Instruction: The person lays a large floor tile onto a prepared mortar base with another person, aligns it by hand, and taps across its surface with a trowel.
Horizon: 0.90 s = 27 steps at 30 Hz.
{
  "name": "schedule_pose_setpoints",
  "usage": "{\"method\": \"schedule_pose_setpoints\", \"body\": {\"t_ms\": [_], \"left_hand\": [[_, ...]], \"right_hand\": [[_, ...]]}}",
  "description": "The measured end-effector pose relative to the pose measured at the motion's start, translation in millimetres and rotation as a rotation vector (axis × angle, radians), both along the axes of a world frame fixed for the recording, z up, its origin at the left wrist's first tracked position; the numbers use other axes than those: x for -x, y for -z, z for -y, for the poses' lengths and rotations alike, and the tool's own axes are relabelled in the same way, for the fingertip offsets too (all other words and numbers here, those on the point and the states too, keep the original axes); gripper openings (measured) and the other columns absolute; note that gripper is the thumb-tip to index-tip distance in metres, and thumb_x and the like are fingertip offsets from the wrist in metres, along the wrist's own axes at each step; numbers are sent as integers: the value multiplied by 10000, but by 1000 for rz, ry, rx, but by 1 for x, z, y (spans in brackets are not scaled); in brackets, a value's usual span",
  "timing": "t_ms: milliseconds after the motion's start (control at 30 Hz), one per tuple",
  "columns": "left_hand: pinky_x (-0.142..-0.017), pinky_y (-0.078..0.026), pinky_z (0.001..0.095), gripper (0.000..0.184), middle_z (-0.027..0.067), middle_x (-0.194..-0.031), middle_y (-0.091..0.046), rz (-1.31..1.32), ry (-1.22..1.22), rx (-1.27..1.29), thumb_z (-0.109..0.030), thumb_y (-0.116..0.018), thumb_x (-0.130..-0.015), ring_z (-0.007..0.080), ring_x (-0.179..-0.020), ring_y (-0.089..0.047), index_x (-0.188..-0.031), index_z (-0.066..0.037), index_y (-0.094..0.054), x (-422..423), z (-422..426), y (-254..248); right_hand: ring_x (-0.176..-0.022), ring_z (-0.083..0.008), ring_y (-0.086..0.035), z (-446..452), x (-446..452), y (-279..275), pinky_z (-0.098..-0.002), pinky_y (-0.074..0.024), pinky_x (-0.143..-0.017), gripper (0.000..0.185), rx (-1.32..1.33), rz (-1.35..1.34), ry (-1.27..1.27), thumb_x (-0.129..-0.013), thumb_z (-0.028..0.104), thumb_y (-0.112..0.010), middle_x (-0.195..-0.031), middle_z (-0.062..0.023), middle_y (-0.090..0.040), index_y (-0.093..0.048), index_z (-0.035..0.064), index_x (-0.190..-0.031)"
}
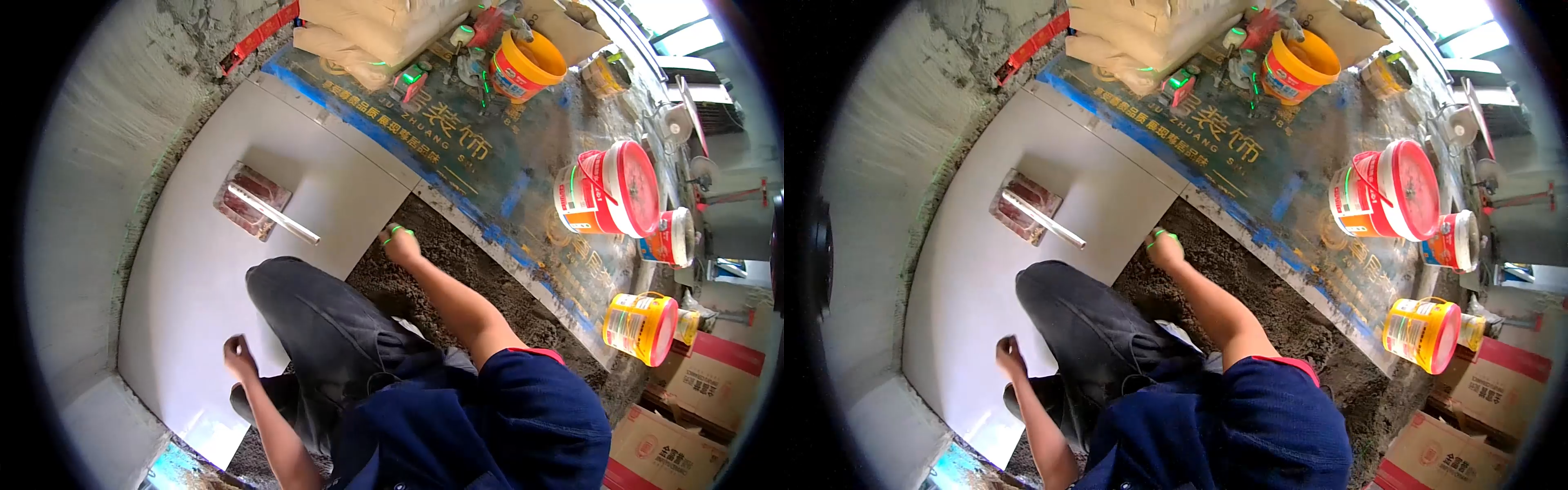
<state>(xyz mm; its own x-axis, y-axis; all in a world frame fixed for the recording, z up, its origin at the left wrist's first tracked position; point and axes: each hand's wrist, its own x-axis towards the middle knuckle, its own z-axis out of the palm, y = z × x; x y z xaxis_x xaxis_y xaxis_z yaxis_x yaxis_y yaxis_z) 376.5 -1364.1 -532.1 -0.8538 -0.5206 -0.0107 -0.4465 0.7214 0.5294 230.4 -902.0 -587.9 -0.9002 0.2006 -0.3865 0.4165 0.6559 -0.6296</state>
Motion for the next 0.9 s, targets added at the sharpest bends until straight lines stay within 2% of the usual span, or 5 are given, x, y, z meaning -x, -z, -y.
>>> {"method": "schedule_pose_setpoints", "body": {"t_ms": [167,267,667,833,900], "left_hand": [[-771,-475,356,264,199,-916,-612,-146,-339,472,-35,-613,-811,292,-842,-579,-1049,71,-574,-131,142,-17],[-859,-471,412,365,232,-1009,-632,375,-729,271,-47,-579,-823,323,-966,-605,-1167,72,-556,-195,172,-43],[-667,-502,458,337,193,-846,-671,1501,-208,165,-280,-476,-912,315,-800,-660,-1012,-7,-645,-311,80,-77],[-696,-502,468,535,243,-720,-646,1149,-507,201,-466,-506,-850,390,-721,-650,-679,11,-677,-319,72,-76],[-650,-491,487,465,237,-651,-627,1116,-110,228,-387,-544,-850,405,-651,-636,-645,10,-672,-301,92,-74]], "right_hand": [[-950,-388,-617,-47,66,-39,-445,-487,-792,362,15,-22,183,-887,283,-586,-988,-237,-646,-551,-11,-1096],[-881,-326,-626,-70,138,-67,-379,-481,-801,291,33,-363,321,-862,258,-604,-865,-185,-641,-569,21,-1026],[-1046,-327,-590,-177,554,-289,-418,-445,-908,641,-649,-991,265,-842,479,-641,-1189,-194,-601,-524,2,-1254],[-1060,-317,-608,-147,603,-323,-394,-471,-866,617,-342,-815,232,-828,496,-632,-1215,-177,-608,-591,6,-1202],[-980,-325,-647,-147,619,-321,-413,-499,-791,560,-500,-636,250,-855,506,-561,-1040,-219,-666,-674,-11,-1038]]}}
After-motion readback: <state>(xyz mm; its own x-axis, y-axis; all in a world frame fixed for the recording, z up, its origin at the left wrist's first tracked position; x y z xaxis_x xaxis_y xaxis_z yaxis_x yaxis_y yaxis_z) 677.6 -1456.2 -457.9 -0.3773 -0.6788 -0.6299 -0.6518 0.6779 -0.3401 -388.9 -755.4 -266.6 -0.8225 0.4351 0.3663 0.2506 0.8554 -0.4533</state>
